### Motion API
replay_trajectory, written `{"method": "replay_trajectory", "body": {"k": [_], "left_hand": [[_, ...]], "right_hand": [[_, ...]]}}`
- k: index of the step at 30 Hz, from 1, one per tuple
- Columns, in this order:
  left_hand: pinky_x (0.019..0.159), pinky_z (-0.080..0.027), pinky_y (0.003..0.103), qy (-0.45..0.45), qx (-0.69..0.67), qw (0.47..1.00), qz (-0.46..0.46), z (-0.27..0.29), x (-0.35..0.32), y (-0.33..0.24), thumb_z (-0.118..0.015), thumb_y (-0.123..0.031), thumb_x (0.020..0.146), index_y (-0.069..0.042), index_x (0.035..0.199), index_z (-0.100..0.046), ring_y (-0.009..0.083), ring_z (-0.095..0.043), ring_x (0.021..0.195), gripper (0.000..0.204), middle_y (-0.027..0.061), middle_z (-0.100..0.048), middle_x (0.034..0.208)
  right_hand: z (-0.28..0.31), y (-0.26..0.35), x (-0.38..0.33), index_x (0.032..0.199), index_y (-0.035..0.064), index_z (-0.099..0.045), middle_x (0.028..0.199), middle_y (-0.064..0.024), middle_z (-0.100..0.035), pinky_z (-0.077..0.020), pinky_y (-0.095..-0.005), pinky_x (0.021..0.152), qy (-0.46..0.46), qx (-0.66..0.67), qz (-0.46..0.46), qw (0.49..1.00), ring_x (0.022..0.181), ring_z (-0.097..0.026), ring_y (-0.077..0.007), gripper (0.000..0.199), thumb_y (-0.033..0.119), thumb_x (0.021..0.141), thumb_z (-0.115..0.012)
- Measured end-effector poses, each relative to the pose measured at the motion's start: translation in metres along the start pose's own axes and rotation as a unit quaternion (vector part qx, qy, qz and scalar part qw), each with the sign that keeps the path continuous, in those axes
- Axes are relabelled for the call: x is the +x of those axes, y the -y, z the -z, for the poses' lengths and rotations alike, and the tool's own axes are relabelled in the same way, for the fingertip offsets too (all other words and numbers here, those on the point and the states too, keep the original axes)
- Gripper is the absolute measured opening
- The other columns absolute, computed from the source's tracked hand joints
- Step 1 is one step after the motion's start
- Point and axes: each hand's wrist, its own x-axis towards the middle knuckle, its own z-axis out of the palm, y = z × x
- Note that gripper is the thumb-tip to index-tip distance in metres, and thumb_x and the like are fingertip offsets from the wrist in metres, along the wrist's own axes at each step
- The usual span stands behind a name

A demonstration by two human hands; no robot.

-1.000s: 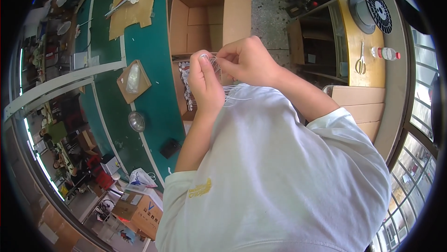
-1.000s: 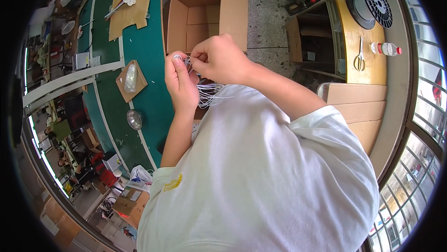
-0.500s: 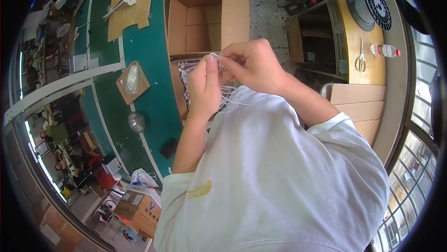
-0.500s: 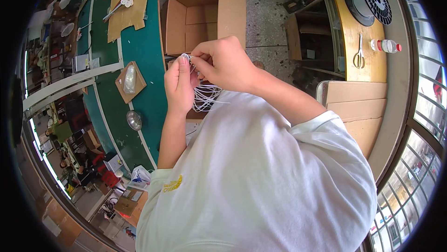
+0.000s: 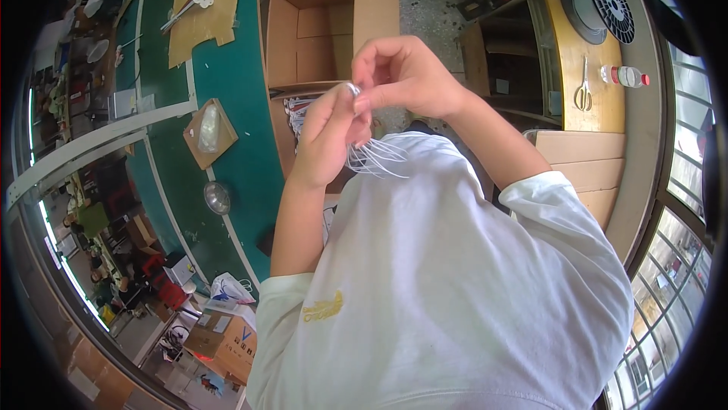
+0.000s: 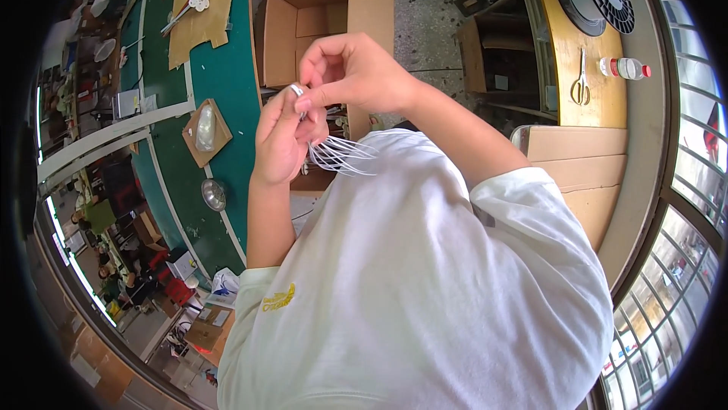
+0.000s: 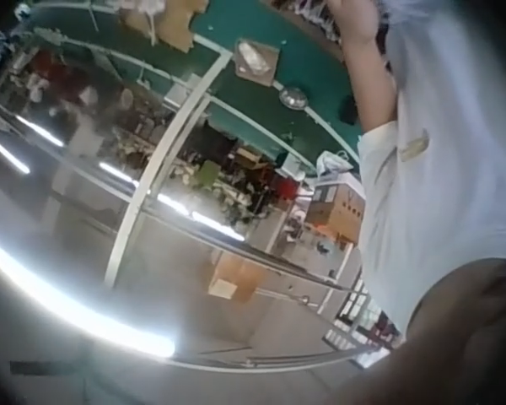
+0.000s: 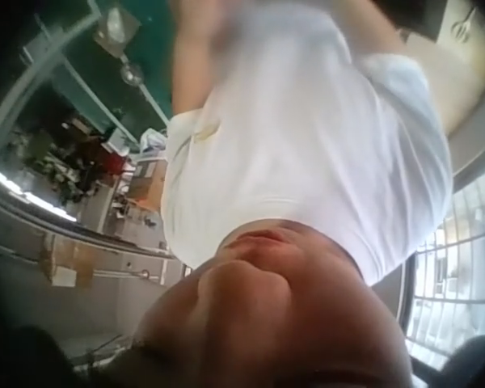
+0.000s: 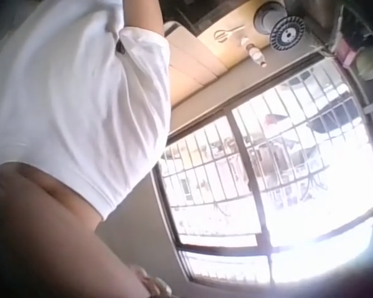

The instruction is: Pulling thin white wires from a reel, cutting them to length with scissors, and organizing them near a cardboard box on a production floor.

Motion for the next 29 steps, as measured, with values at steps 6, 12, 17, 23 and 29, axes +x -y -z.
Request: {"method": "replay_trajectory", "body": {"k": [6, 12, 17, 23, 29], "left_hand": [[0.046, -0.024, 0.024, -0.141, -0.071, 0.973, -0.169, -0.009, 0.016, -0.017, -0.036, -0.037, 0.103, -0.008, 0.079, -0.043, 0.0079, -0.026, 0.051, 0.038, -0.0027, -0.032, 0.062], [0.046, -0.021, 0.025, -0.186, -0.222, 0.945, -0.151, 0.018, 0.017, -0.009, -0.040, -0.036, 0.102, -0.010, 0.077, -0.044, 0.0085, -0.021, 0.051, 0.036, -0.0035, -0.026, 0.060], [0.046, -0.021, 0.025, -0.211, -0.315, 0.915, -0.136, 0.040, 0.018, -0.002, -0.042, -0.035, 0.101, -0.010, 0.076, -0.044, 0.0089, -0.020, 0.050, 0.035, -0.0035, -0.024, 0.059], [0.044, -0.018, 0.025, -0.207, -0.435, 0.859, -0.176, 0.058, 0.004, -0.007, -0.039, -0.028, 0.102, -0.008, 0.077, -0.041, 0.0095, -0.019, 0.049, 0.033, -0.0030, -0.022, 0.058], [0.044, -0.019, 0.023, -0.078, -0.509, 0.855, -0.060, 0.048, 0.001, -0.014, -0.039, -0.030, 0.103, -0.009, 0.080, -0.041, 0.0097, -0.019, 0.049, 0.031, -0.0029, -0.023, 0.060]], "right_hand": [[-0.042, -0.003, -0.005, 0.109, -0.0036, -0.052, 0.090, -0.0133, -0.063, -0.0515, -0.0333, 0.076, -0.004, -0.069, -0.029, 0.997, 0.084, -0.064, -0.0214, 0.035, 0.028, 0.094, -0.057], [-0.044, -0.003, -0.013, 0.099, -0.0030, -0.055, 0.086, -0.0222, -0.060, -0.0478, -0.0421, 0.067, 0.025, -0.332, -0.026, 0.942, 0.071, -0.059, -0.0370, 0.019, 0.014, 0.090, -0.055], [-0.033, -0.012, -0.024, 0.087, -0.0037, -0.058, 0.075, -0.0214, -0.060, -0.0472, -0.0455, 0.066, 0.067, -0.491, -0.036, 0.868, 0.069, -0.059, -0.0394, 0.014, 0.009, 0.088, -0.054], [-0.010, 0.009, -0.043, 0.091, -0.0039, -0.062, 0.072, -0.0168, -0.062, -0.0491, -0.0386, 0.063, 0.153, -0.396, -0.098, 0.900, 0.065, -0.062, -0.0316, 0.022, 0.015, 0.093, -0.049], [0.047, 0.012, -0.040, 0.135, 0.0018, -0.047, 0.106, -0.0171, -0.065, -0.0489, -0.0366, 0.090, 0.047, -0.171, 0.047, 0.983, 0.101, -0.064, -0.0259, 0.053, 0.036, 0.095, -0.053]]}}
